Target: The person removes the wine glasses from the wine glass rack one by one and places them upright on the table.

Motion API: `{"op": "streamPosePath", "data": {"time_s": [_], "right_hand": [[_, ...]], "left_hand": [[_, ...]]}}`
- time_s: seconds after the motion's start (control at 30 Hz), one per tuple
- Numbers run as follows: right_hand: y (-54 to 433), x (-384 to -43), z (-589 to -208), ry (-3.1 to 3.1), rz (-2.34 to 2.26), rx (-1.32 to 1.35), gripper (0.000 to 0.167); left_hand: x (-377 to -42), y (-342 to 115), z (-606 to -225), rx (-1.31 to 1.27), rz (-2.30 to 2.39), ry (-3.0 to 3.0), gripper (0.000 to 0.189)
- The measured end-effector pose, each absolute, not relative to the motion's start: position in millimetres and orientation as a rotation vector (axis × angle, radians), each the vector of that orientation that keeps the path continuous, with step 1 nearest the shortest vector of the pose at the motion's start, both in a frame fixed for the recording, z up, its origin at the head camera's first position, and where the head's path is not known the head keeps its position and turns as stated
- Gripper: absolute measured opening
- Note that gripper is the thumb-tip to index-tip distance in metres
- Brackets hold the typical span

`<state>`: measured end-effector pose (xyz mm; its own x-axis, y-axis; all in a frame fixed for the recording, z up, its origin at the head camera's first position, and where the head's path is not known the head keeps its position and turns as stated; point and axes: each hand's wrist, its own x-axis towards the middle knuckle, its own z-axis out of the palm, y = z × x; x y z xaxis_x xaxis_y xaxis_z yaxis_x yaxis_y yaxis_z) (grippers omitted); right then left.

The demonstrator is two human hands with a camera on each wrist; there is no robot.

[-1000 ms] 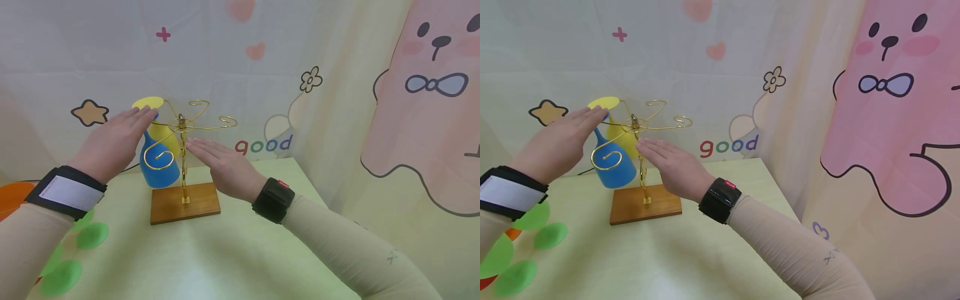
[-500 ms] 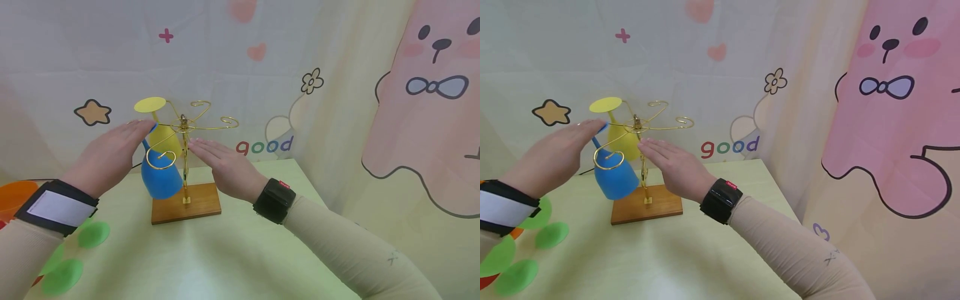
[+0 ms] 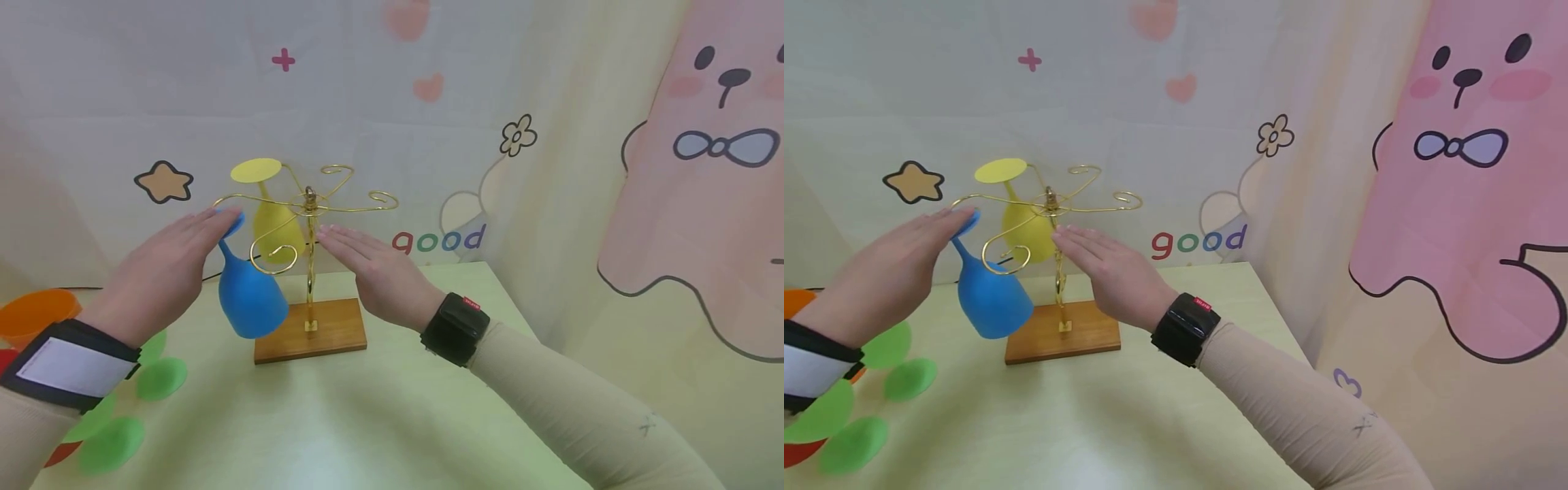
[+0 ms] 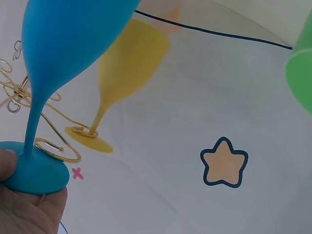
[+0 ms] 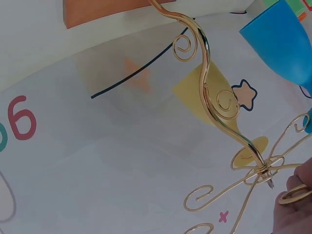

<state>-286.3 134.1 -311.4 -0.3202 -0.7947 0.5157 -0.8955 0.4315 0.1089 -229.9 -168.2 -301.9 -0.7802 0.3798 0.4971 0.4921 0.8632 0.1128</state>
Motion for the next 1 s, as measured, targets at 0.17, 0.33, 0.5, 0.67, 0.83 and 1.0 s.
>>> {"op": "streamPosePath", "data": {"time_s": [0.17,0.33,0.5,0.67,0.83,1.0], "right_hand": [[134,-288,-311,-2.180,0.273,1.428,0.068],[134,-289,-310,-2.183,0.276,1.432,0.070],[133,-290,-320,-2.149,0.287,1.444,0.072],[145,-292,-332,-2.177,0.285,1.356,0.071],[161,-296,-350,-2.293,0.342,1.229,0.080],[176,-300,-366,-2.355,0.362,1.164,0.086]], "left_hand": [[-219,-172,-306,-0.609,-0.366,-2.573,0.069],[-212,-174,-313,-0.621,-0.399,-2.555,0.068],[-203,-172,-328,-0.618,-0.466,-2.592,0.065],[-198,-163,-347,-0.627,-0.512,-2.656,0.064],[-194,-153,-363,-0.642,-0.563,-2.709,0.058],[-192,-146,-375,-0.556,-0.760,-2.811,0.054]]}}
